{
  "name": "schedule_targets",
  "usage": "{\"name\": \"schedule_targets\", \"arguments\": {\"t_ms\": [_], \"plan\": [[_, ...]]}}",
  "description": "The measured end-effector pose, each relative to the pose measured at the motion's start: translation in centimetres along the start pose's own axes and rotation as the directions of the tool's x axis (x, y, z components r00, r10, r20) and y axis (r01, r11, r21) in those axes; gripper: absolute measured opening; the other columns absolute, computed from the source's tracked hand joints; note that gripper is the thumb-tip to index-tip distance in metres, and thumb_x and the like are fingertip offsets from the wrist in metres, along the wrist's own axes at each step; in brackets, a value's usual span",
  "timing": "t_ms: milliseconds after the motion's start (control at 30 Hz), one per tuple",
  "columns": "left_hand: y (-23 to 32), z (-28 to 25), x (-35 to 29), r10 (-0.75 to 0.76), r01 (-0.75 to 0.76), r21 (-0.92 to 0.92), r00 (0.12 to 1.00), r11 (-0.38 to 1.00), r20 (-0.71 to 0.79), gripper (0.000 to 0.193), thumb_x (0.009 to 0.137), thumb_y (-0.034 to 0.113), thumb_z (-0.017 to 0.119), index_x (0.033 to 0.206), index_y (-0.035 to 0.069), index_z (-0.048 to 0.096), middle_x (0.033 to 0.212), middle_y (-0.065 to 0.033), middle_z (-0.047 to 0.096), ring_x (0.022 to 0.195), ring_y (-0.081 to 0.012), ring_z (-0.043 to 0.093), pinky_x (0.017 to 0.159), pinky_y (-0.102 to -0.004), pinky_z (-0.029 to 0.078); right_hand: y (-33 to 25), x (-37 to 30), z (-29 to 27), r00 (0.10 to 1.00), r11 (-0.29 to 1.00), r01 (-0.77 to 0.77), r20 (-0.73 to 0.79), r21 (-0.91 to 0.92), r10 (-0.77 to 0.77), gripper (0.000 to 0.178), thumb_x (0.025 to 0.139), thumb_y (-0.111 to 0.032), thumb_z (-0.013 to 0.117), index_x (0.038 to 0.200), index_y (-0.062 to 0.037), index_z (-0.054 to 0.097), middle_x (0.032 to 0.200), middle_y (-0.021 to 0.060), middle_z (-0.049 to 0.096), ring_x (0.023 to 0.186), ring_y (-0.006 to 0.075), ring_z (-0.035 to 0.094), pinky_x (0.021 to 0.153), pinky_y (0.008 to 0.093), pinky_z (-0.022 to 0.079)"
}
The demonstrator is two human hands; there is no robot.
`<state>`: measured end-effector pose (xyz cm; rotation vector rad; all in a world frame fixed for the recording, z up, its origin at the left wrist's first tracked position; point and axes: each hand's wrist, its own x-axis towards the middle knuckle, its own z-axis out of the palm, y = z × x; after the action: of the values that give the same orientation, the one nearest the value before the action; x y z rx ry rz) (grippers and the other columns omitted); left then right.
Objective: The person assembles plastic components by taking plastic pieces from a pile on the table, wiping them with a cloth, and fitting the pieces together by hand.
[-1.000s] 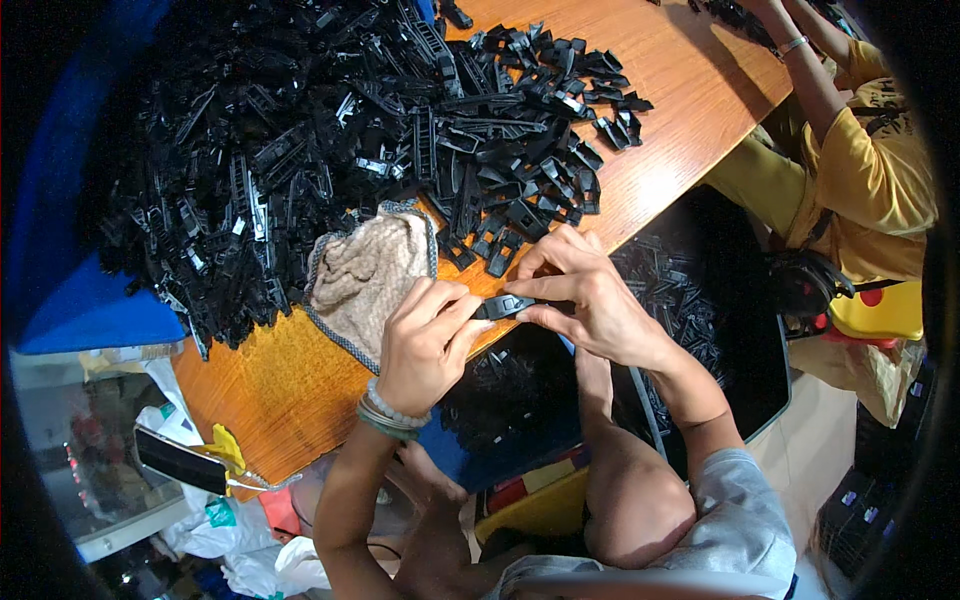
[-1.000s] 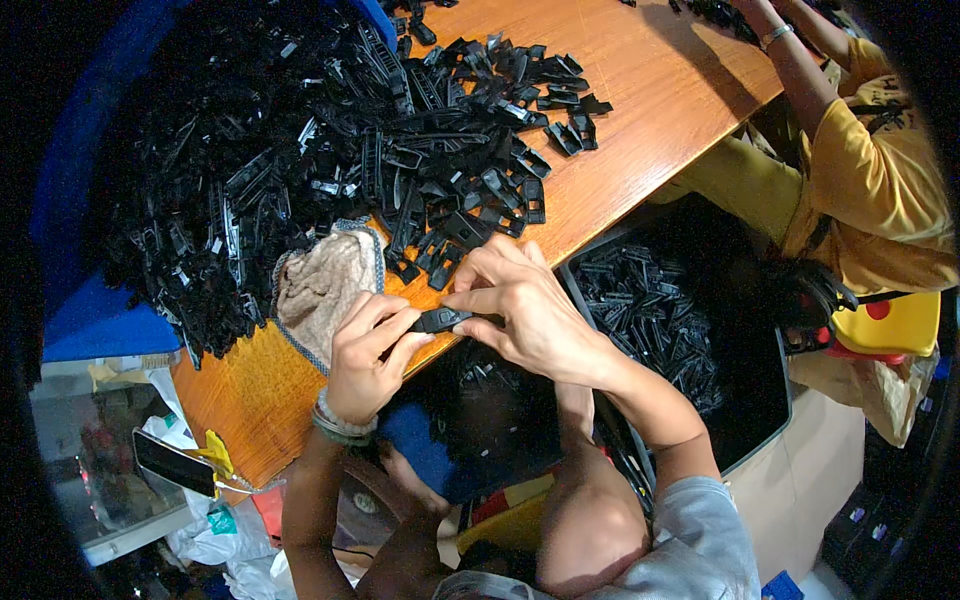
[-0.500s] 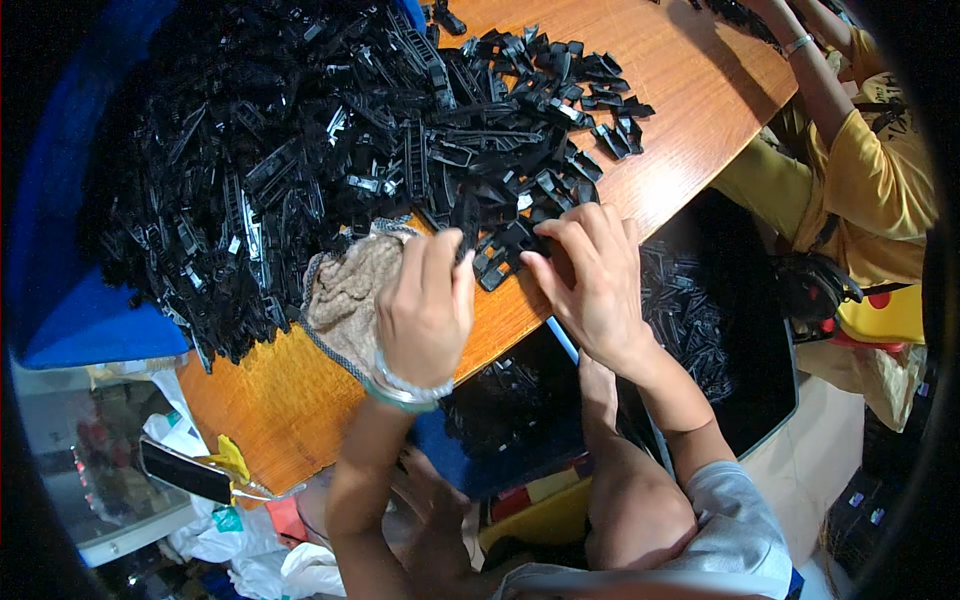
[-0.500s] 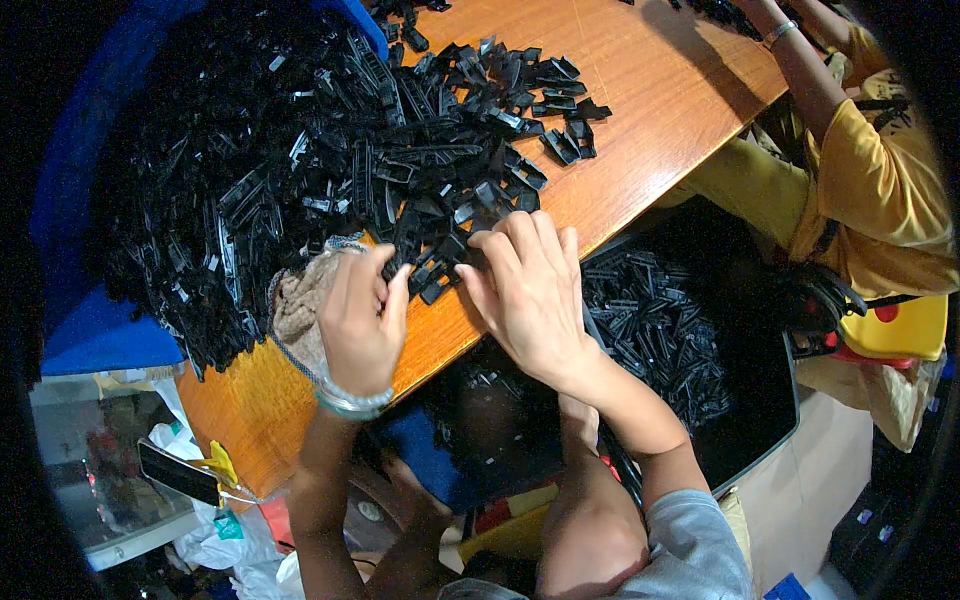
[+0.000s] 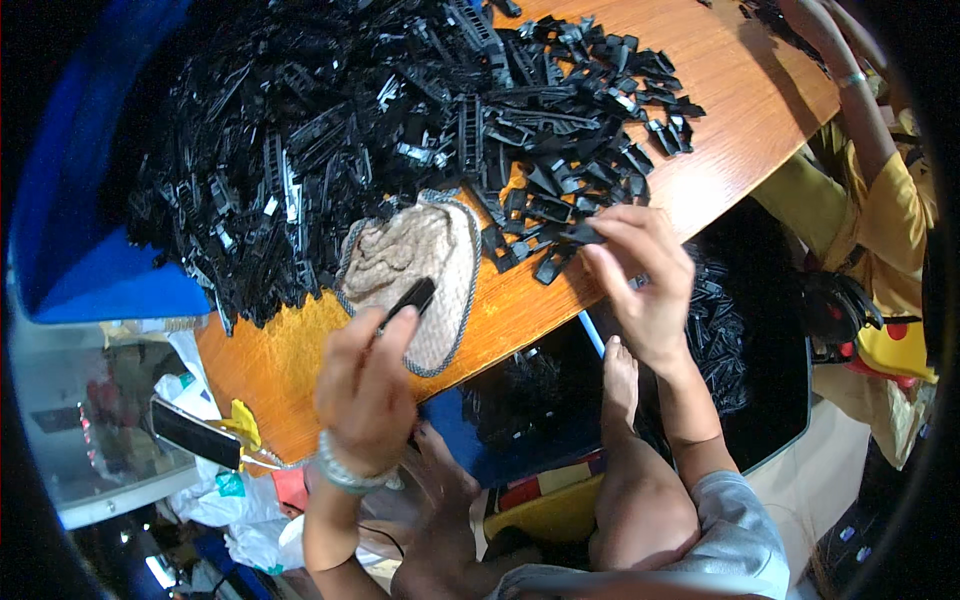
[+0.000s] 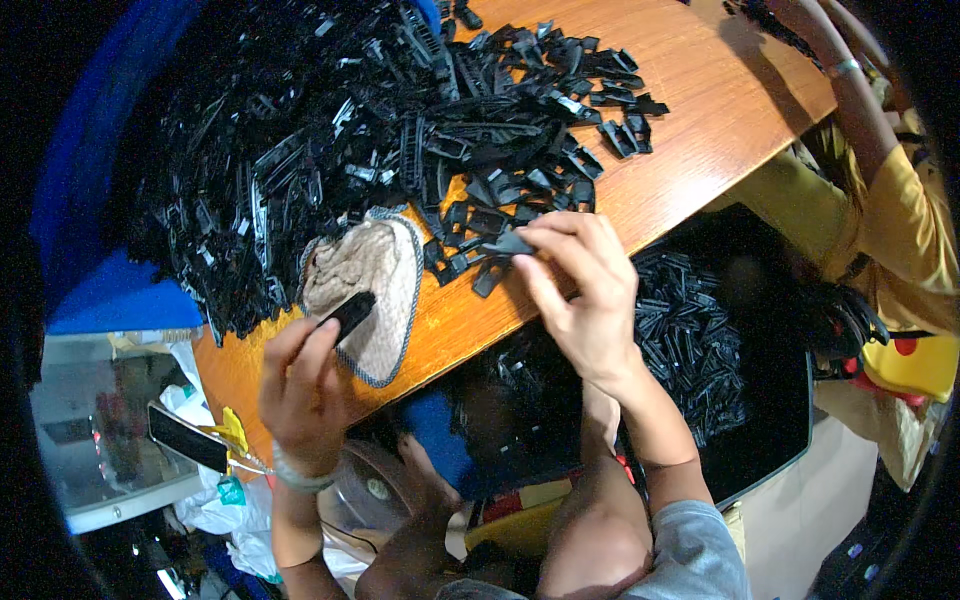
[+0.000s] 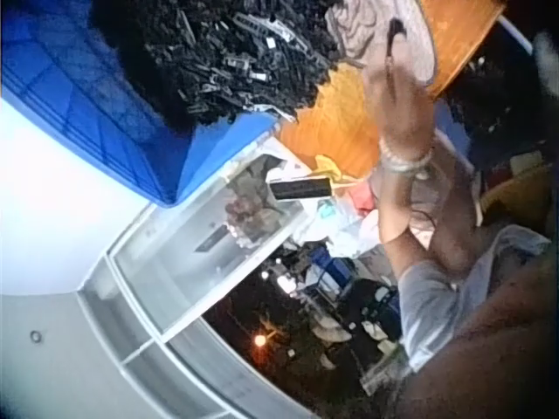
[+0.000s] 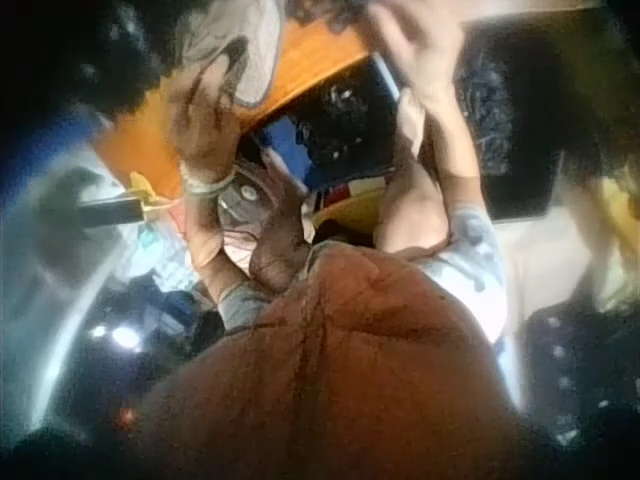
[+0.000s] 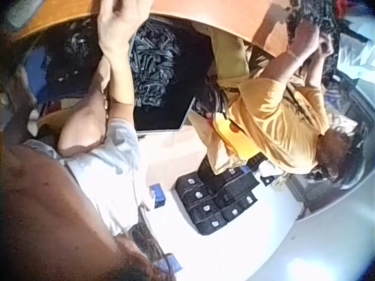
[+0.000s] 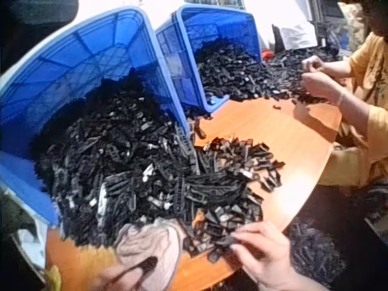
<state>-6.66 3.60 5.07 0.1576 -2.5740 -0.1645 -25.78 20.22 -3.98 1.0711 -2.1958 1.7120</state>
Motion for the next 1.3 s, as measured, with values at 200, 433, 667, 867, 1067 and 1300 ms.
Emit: {"name": "schedule_targets", "arguments": {"t_ms": [200, 433, 667, 867, 1067, 1300], "plan": [[0.3, -7.5, -3.9, -0.361, 0.376, -0.062, 0.916, 0.925, 0.173, 0.027, 0.075, -0.011, 0.065, 0.100, -0.001, 0.068, 0.096, -0.0149, 0.063, 0.080, -0.0269, 0.062, 0.071, -0.0329, 0.050, -0.9, -2.1, -2.1, 0.952, 0.873, -0.289, 0.020, 0.393, 0.306, 0.025, 0.086, 0.006, 0.065, 0.110, 0.0028, 0.067, 0.091, 0.0077, 0.069, 0.080, 0.0112, 0.067, 0.071, 0.0220, 0.053], [-3.7, -14.0, -25.3, -0.814, 0.976, -0.091, 0.216, 0.198, 0.540, 0.021, 0.078, -0.008, 0.068, 0.097, -0.001, 0.069, 0.095, -0.0056, 0.068, 0.087, -0.0124, 0.063, 0.075, -0.0259, 0.050, -1.4, -2.7, -0.6, 0.951, 0.769, -0.310, 0.200, 0.559, 0.238, 0.028, 0.094, 0.006, 0.052, 0.121, 0.0058, 0.062, 0.099, 0.0146, 0.064, 0.075, 0.0178, 0.068, 0.066, 0.0254, 0.056], [-4.3, -11.1, -39.0, -0.884, 0.972, -0.169, -0.067, -0.162, 0.463, 0.024, 0.080, -0.004, 0.065, 0.103, 0.002, 0.071, 0.096, -0.0106, 0.072, 0.084, -0.0215, 0.068, 0.073, -0.0355, 0.055, -0.6, -2.6, -1.3, 0.932, 0.837, -0.359, 0.195, 0.413, 0.304, 0.031, 0.098, -0.003, 0.053, 0.126, 0.0072, 0.057, 0.095, 0.0157, 0.070, 0.078, 0.0164, 0.067, 0.075, 0.0265, 0.054], [-2.5, -5.1, -46.5, -0.870, 0.809, 0.468, 0.103, 0.355, 0.482, 0.018, 0.076, 0.003, 0.066, 0.093, 0.004, 0.071, 0.091, -0.0216, 0.068, 0.086, -0.0407, 0.062, 0.081, -0.0460, 0.050, 0.7, -3.2, -0.1, 0.935, 0.826, -0.352, 0.201, 0.440, 0.291, 0.033, 0.098, -0.005, 0.053, 0.129, 0.0065, 0.055, 0.098, 0.0155, 0.069, 0.081, 0.0148, 0.066, 0.077, 0.0270, 0.053], [-2.8, -8.2, -26.3, -0.768, 0.732, 0.263, 0.530, 0.629, 0.360, 0.020, 0.078, 0.002, 0.063, 0.098, -0.002, 0.063, 0.091, -0.0219, 0.060, 0.088, -0.0431, 0.057, 0.078, -0.0493, 0.046, -1.3, -2.7, -1.2, 0.896, 0.814, -0.435, 0.271, 0.385, 0.351, 0.035, 0.090, 0.003, 0.060, 0.125, 0.0057, 0.059, 0.109, 0.0096, 0.065, 0.082, 0.0142, 0.065, 0.076, 0.0262, 0.053], [4.6, -3.1, -3.7, -0.035, -0.058, 0.163, 0.856, 0.985, 0.515, 0.015, 0.073, 0.010, 0.059, 0.085, 0.001, 0.059, 0.085, -0.0121, 0.054, 0.087, -0.0284, 0.055, 0.077, -0.0394, 0.043, -2.7, -3.5, 0.2, 0.918, 0.774, -0.396, 0.176, 0.494, 0.356, 0.035, 0.089, 0.006, 0.062, 0.123, 0.0060, 0.057, 0.100, 0.0097, 0.066, 0.074, 0.0111, 0.063, 0.067, 0.0220, 0.050]]}}
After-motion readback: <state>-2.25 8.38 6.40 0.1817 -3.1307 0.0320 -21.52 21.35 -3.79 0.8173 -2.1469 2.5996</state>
